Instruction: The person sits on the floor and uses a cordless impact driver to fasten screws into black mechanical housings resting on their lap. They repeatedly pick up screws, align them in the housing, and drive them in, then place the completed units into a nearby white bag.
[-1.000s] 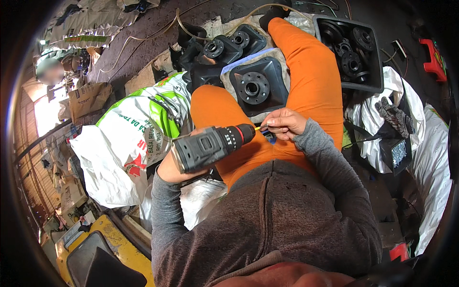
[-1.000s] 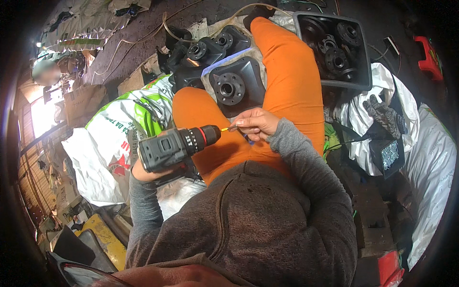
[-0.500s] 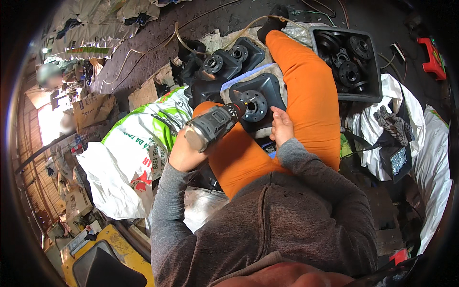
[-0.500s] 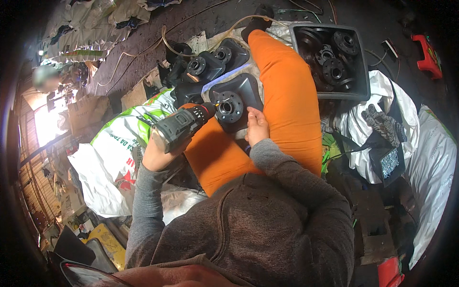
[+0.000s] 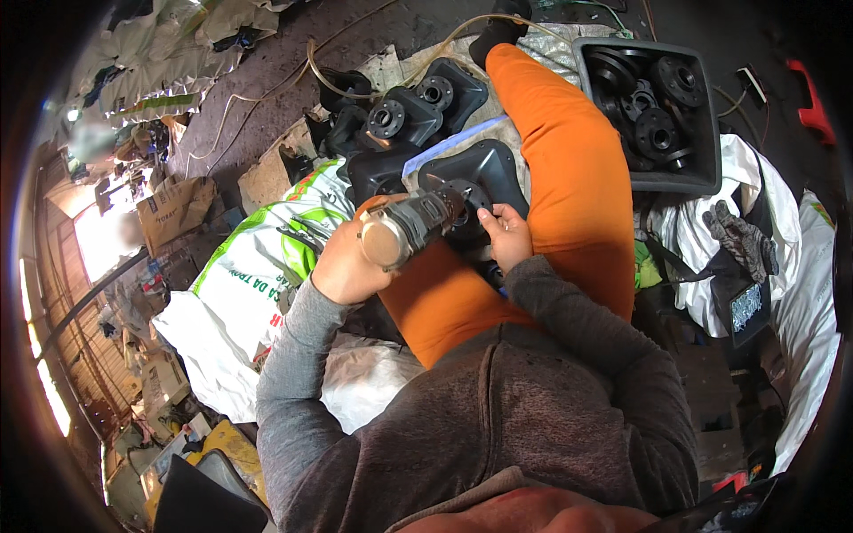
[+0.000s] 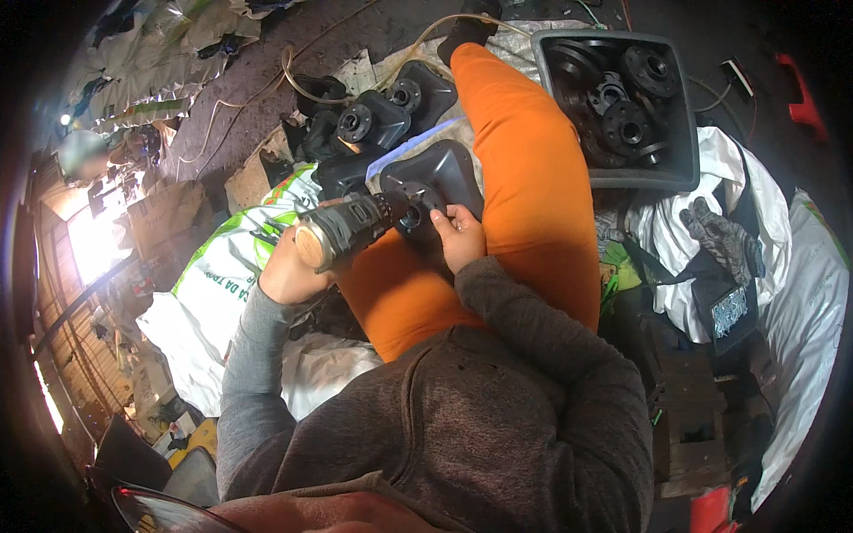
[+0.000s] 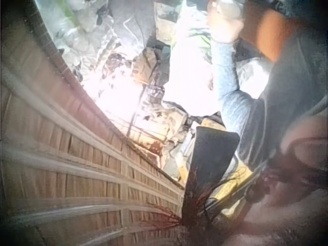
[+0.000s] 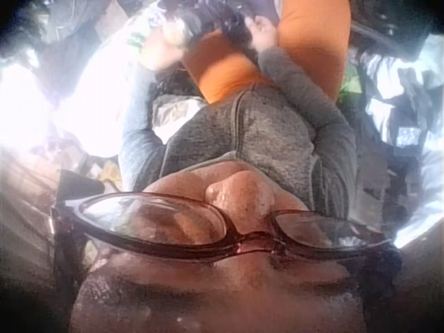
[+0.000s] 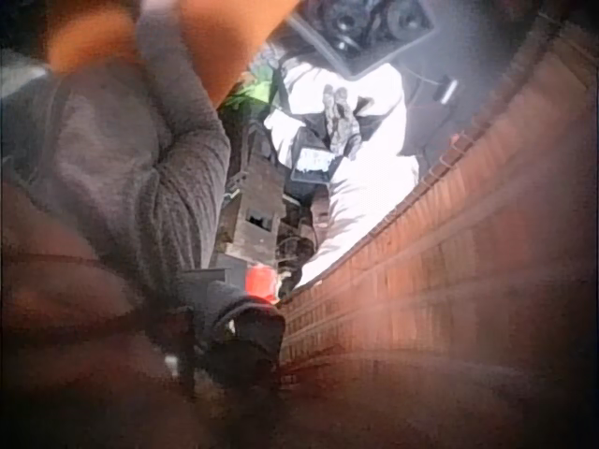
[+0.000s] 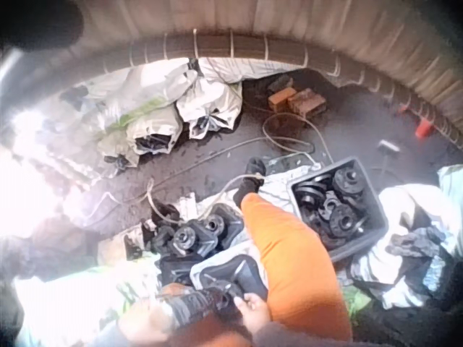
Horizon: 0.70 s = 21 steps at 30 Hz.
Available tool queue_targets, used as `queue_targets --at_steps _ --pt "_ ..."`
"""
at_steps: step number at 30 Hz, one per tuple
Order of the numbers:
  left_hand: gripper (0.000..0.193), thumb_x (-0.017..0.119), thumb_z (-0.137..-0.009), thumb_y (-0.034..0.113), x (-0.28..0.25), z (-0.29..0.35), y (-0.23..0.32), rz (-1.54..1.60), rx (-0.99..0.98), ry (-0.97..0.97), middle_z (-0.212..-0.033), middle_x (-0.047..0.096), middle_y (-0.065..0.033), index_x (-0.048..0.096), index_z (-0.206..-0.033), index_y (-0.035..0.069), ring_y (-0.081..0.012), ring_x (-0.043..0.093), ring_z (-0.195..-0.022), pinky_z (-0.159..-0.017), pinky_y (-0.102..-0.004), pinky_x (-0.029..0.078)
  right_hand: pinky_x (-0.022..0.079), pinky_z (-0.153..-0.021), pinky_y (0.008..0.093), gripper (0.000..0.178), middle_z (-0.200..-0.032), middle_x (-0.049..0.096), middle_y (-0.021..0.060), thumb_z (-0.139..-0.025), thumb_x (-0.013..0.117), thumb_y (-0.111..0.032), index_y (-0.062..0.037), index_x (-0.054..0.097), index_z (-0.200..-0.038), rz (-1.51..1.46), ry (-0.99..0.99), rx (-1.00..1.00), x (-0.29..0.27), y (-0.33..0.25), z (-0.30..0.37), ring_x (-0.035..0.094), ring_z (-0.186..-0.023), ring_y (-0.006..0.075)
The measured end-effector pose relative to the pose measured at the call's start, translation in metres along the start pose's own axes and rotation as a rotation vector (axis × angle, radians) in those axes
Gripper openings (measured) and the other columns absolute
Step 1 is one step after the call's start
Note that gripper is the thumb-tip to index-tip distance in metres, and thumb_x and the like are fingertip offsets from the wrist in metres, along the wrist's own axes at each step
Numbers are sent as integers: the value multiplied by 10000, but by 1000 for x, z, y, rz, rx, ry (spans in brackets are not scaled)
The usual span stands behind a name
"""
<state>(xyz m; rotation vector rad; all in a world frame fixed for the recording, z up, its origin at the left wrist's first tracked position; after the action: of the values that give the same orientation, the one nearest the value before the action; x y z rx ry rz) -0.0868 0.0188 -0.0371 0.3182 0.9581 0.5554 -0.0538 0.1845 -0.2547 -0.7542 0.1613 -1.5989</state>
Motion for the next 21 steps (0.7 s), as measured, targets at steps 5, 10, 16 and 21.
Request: queue_targets --at_steps 5,10,16,21 --pt "445 696 -656 114 6 -7 -8 -179 -8 -75 -822 657 -152 582 -1084 63 -368 648 -756 -657 -418 525 389 -582 216 149 -726 570 -25 -921 630 -157 -19 587 -954 -91 -28 -6 6 -6 2 482 -645 41" --pt "487 689 -679 86 11 -10 0 -127 -76 -139 -990 652 -144 576 -1151 53 -332 644 -891 -792 -385 509 290 -455 219 139 -633 476 -64 -915 639 -194 -69 580 -927 53 -16 -82 -2 15 -5 379 -512 23" --pt "510 707 -668 117 21 -15 -1 -93 155 50 -839 667 -160 574 -1158 64 -357 659 -795 -705 -395 537 347 -535 235 187 -659 488 -54 -890 673 -193 -21 609 -927 80 6 -68 -7 8 -6 411 -596 38" --pt "485 744 -711 179 19 7 -1 5 -76 58 -1048 669 -152 598 -1160 64 -336 660 -900 -772 -384 531 285 -389 223 189 -663 466 -60 -904 672 -232 -80 587 -977 154 -4 -85 -2 -1 -11 371 -489 28"
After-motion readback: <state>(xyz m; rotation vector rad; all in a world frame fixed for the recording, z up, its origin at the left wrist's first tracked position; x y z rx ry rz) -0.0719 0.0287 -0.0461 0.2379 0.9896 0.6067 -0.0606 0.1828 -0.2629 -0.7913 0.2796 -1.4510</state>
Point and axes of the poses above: each hand's wrist, its own z-axis away from the middle knuckle, its own x-axis out of the palm, y = z × x, the point moved 5 cm from there along -z, towards the middle knuckle
